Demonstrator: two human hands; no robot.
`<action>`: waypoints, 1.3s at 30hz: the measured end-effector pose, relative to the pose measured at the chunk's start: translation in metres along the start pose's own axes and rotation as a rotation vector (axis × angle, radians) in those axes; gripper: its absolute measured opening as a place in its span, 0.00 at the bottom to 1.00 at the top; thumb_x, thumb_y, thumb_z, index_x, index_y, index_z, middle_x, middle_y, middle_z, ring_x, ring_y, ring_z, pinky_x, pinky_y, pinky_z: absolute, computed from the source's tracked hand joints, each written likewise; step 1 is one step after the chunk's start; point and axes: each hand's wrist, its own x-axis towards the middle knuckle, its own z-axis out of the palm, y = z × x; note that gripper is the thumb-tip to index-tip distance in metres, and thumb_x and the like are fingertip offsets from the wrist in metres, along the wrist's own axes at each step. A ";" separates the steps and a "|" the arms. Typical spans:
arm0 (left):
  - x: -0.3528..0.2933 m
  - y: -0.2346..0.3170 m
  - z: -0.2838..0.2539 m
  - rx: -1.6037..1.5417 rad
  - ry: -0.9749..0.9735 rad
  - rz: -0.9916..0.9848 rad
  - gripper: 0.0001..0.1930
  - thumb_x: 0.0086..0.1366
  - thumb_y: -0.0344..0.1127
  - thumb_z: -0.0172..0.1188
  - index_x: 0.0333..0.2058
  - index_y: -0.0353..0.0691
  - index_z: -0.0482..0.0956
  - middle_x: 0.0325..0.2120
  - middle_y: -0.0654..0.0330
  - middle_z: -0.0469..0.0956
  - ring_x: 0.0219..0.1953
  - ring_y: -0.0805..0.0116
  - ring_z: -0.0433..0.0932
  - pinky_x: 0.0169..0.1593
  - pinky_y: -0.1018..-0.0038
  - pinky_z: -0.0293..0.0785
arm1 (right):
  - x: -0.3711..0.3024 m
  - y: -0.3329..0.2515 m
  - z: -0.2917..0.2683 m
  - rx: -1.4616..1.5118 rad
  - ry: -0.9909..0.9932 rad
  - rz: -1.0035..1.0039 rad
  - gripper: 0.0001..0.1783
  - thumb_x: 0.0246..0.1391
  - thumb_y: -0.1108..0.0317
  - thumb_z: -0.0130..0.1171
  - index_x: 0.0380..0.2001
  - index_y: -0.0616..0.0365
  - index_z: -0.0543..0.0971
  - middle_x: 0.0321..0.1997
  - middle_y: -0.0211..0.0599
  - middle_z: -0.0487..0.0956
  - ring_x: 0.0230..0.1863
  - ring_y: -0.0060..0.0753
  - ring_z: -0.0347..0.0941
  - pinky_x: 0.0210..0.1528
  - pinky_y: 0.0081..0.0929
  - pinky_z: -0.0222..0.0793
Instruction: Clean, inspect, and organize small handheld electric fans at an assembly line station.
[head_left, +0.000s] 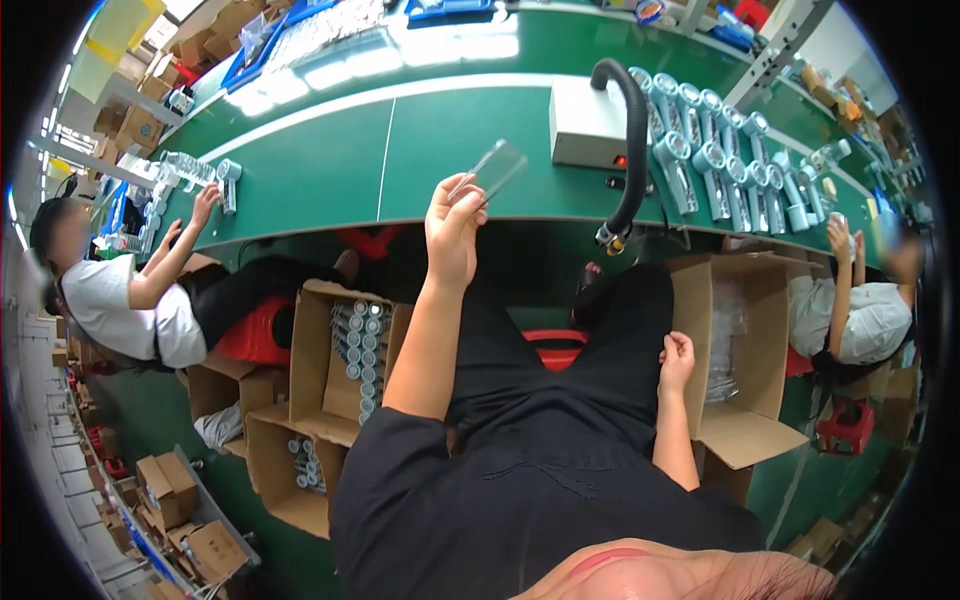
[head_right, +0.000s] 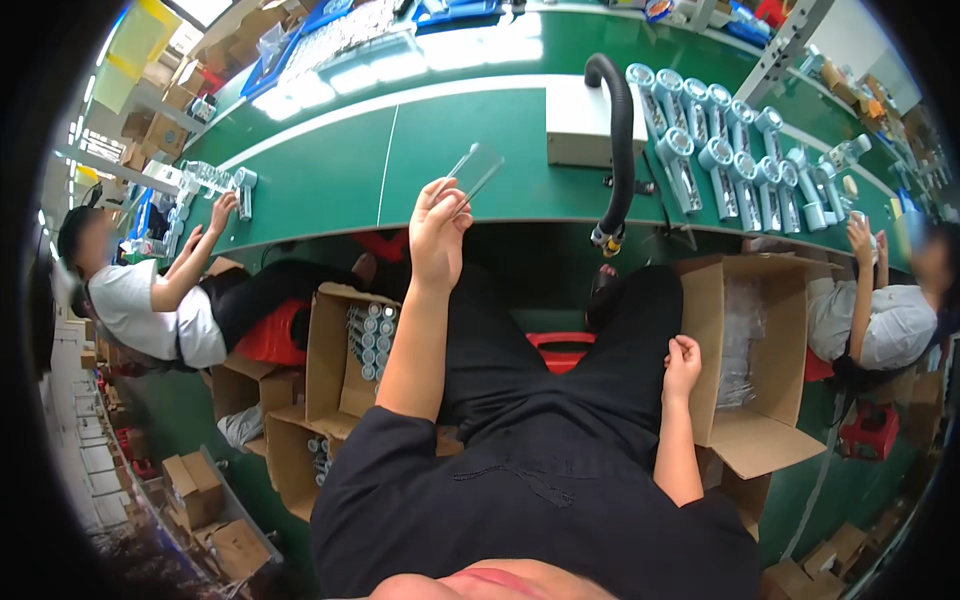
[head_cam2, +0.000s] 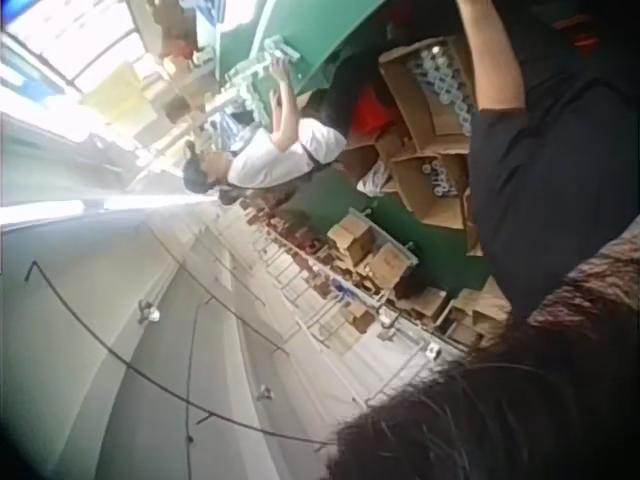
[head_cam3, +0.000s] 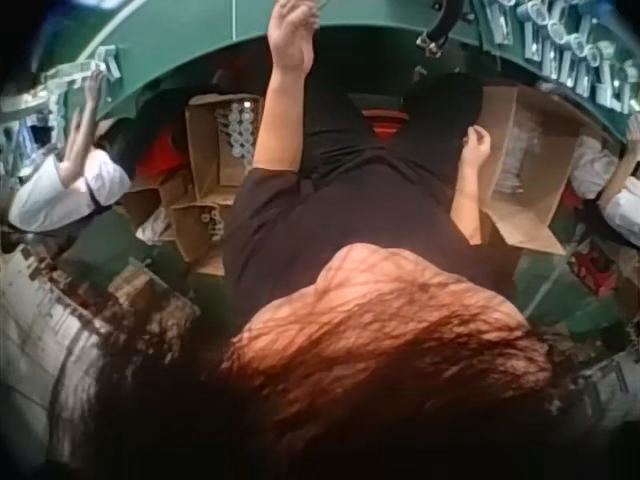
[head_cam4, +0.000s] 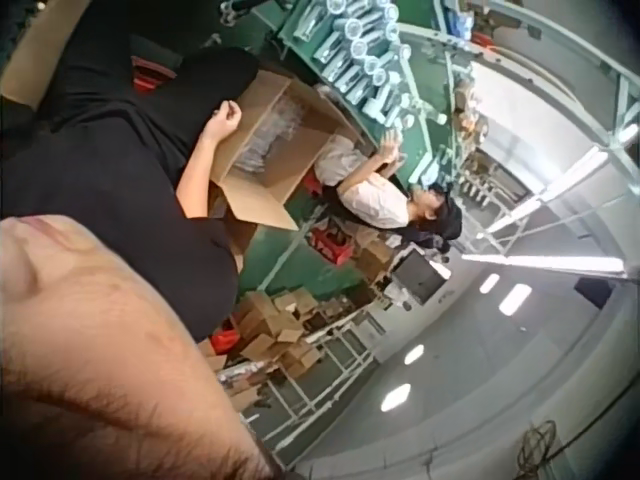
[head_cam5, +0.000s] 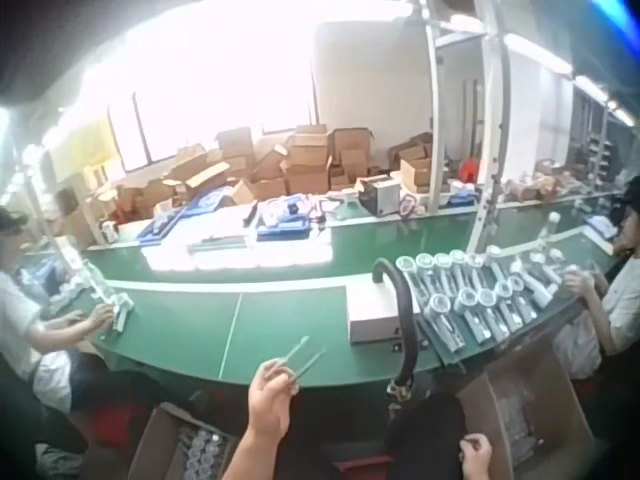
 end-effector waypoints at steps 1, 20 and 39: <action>-0.015 0.008 0.009 0.009 0.020 -0.019 0.22 0.65 0.41 0.62 0.56 0.40 0.75 0.47 0.58 0.77 0.43 0.64 0.75 0.52 0.68 0.71 | 0.003 0.004 0.002 -0.023 -0.018 -0.032 0.08 0.63 0.71 0.59 0.44 0.58 0.78 0.32 0.31 0.77 0.26 0.19 0.68 0.29 0.16 0.65; -0.080 0.028 0.097 -0.868 -0.428 -0.324 0.32 0.72 0.46 0.50 0.71 0.43 0.58 0.40 0.55 0.73 0.31 0.71 0.70 0.30 0.78 0.63 | 0.043 -0.054 0.074 0.073 -0.364 -0.125 0.05 0.64 0.73 0.58 0.42 0.58 0.78 0.32 0.29 0.76 0.28 0.17 0.67 0.31 0.15 0.64; -0.099 0.021 0.108 -0.175 -0.457 -0.332 0.37 0.66 0.47 0.62 0.67 0.40 0.58 0.60 0.34 0.66 0.31 0.62 0.76 0.29 0.76 0.75 | -0.047 -0.226 0.109 0.535 -1.036 -0.771 0.34 0.45 0.84 0.72 0.56 0.60 0.71 0.55 0.47 0.77 0.35 0.25 0.75 0.37 0.20 0.75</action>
